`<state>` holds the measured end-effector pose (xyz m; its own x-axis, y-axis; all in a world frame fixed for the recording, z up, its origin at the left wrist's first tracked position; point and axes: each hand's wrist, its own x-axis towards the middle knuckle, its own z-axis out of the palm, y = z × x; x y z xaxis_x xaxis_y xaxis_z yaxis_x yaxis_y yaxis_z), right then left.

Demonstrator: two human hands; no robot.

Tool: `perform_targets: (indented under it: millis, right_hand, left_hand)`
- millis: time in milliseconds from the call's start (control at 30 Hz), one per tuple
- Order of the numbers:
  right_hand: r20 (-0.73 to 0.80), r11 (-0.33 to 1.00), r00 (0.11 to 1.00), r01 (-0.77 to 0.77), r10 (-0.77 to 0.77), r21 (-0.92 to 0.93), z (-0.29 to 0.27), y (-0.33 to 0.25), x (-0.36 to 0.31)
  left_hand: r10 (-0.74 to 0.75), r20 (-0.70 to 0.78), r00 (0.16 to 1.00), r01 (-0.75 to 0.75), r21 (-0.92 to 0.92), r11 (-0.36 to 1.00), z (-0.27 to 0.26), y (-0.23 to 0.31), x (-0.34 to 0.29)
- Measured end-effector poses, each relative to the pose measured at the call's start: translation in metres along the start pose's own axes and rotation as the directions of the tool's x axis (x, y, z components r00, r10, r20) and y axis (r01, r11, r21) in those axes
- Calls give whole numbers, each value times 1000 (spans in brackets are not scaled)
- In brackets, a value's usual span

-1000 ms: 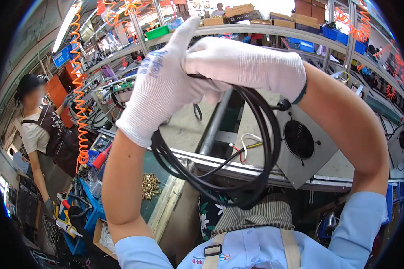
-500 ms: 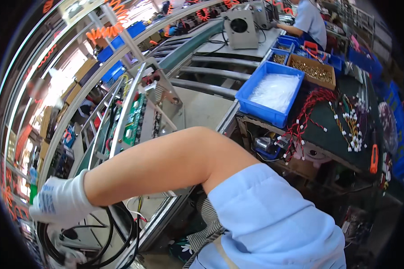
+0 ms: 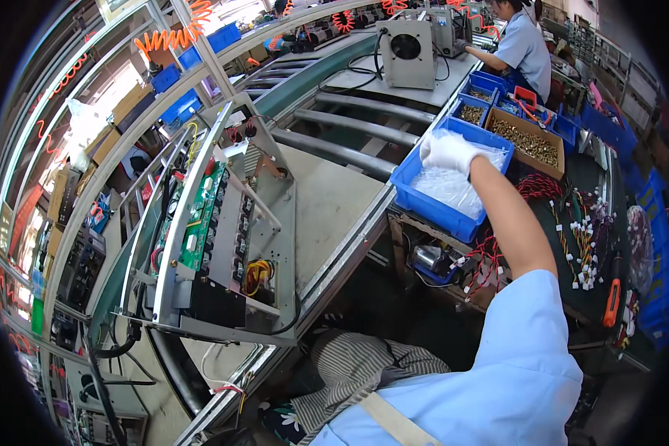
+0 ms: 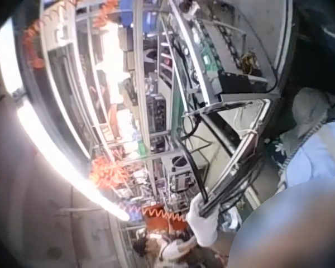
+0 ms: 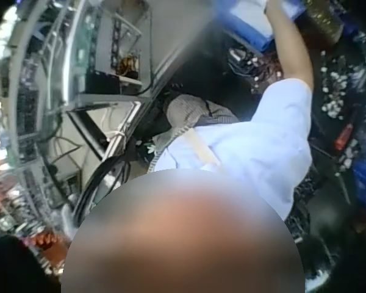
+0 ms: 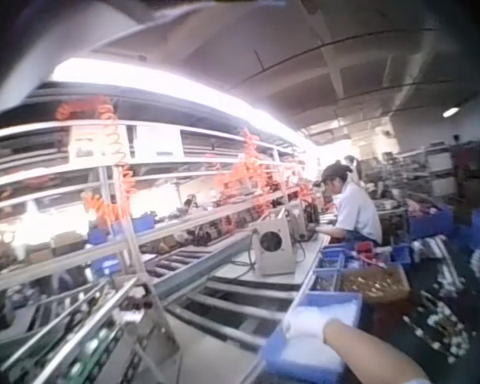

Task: The person assembles an electronic device by connecting various wires to a circuit board inside a metal chassis. They route black and red cables, secure them with zip ties, and plug in connectors. The person also handles small components and organizes the internal wiring.

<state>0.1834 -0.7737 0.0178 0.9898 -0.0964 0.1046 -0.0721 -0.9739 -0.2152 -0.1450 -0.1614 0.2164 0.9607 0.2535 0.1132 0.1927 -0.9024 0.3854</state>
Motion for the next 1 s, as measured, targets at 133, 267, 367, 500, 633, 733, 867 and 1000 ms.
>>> perform_targets:
  millis: [133, 267, 367, 500, 633, 733, 867, 1000]
  right_hand:
    - [-33, 998, 998, -59, 58, -18, 70, 22, 21]
    - [-14, 987, 992, -120, 122, 103, 38, 15, 9]
    - [-165, 976, 985, 87, -54, 198, 12, -6, 16]
    - [-636, 682, 771, 460, 11, 569, -52, -55, 5]
    - [-714, -8, 697, 715, -66, 699, -110, -244, -71]
    - [-889, -92, 274, 940, -365, 328, -118, -408, -146]
    - [-778, -161, 236, 905, -582, 395, -116, -514, -172]
    - [-939, -518, 49, 824, -340, 230, -130, -546, -188]
  left_hand:
    - [40, 78, 996, -43, 44, 998, 16, 34, 20]
    - [7, 109, 994, -13, 50, 999, 17, 38, 31]
    - [99, 76, 992, -104, 65, 992, 14, 38, 32]
    - [149, -102, 984, -147, 26, 989, 12, 8, 18]
    - [273, -305, 912, -271, 53, 961, 30, 5, 65]
    - [227, -438, 870, -230, 49, 972, 25, 1, 49]
    - [239, -589, 772, -233, 88, 969, 16, -20, 46]
    - [253, -563, 787, -174, 191, 966, 3, -66, 37]
